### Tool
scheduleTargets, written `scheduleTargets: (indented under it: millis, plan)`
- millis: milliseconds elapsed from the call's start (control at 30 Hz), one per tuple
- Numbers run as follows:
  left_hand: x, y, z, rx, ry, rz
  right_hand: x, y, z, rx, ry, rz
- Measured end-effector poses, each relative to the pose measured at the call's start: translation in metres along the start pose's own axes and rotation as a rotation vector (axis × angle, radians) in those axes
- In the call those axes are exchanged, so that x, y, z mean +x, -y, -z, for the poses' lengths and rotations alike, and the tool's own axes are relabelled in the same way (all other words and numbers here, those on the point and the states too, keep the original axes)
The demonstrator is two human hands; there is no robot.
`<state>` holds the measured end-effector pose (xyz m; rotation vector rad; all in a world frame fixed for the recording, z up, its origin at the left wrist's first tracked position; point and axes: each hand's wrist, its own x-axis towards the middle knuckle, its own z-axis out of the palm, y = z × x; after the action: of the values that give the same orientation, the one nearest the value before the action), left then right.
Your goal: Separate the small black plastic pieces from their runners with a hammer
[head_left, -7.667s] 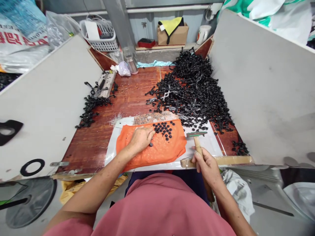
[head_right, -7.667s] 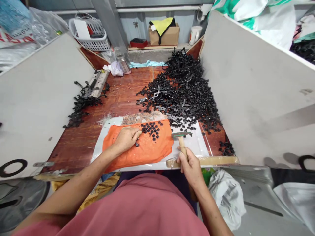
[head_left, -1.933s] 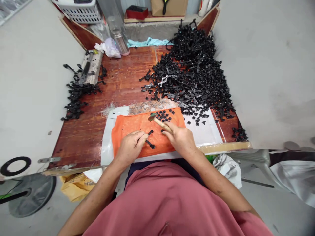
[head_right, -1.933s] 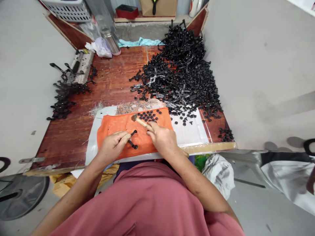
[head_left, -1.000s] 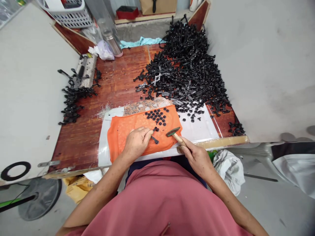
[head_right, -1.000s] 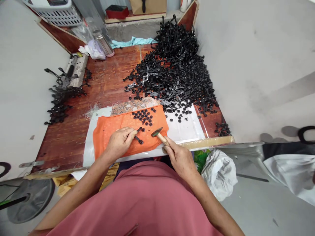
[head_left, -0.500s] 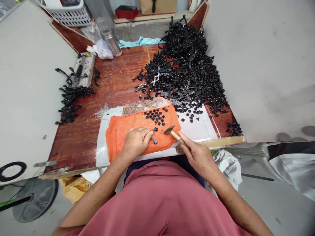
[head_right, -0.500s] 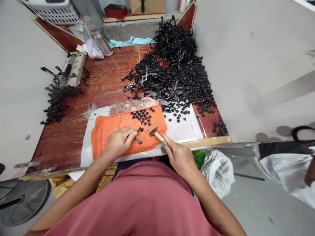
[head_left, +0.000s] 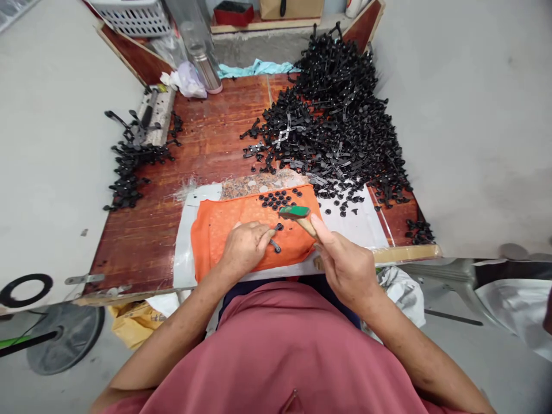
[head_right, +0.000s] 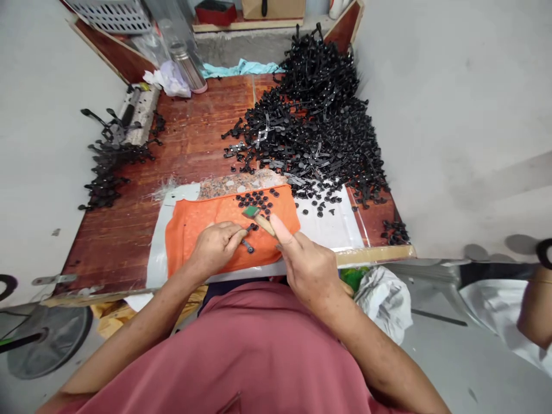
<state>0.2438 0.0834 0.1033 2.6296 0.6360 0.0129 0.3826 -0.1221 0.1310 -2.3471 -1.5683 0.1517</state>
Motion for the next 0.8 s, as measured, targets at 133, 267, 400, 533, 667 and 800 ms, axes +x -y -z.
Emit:
scheduleTargets:
  millis: [133, 267, 400, 533, 667, 800]
  plan:
    - [0.000, 0.000, -0.004, 0.019, -0.013, -0.011, 0.004, 0.002, 0.001, -0.099, 0.140, -0.013]
    - [0.000, 0.002, -0.006, 0.029, -0.023, -0.023, 0.006, -0.001, -0.002, -0.021, 0.072, -0.025]
    - [0.002, 0.004, -0.005, 0.032, -0.017, -0.024, 0.005, -0.004, -0.010, -0.022, 0.144, -0.066]
    - [0.000, 0.001, -0.003, -0.063, -0.030, -0.046, 0.010, -0.005, -0.009, 0.269, 0.027, -0.073]
    - [-0.009, -0.012, -0.003, -0.277, -0.179, -0.152, 0.025, 0.000, -0.004, 0.713, -0.057, -0.122]
    - [-0.013, -0.021, 0.002, -0.373, -0.314, -0.256, 0.033, 0.008, -0.012, 1.175, 0.130, -0.252]
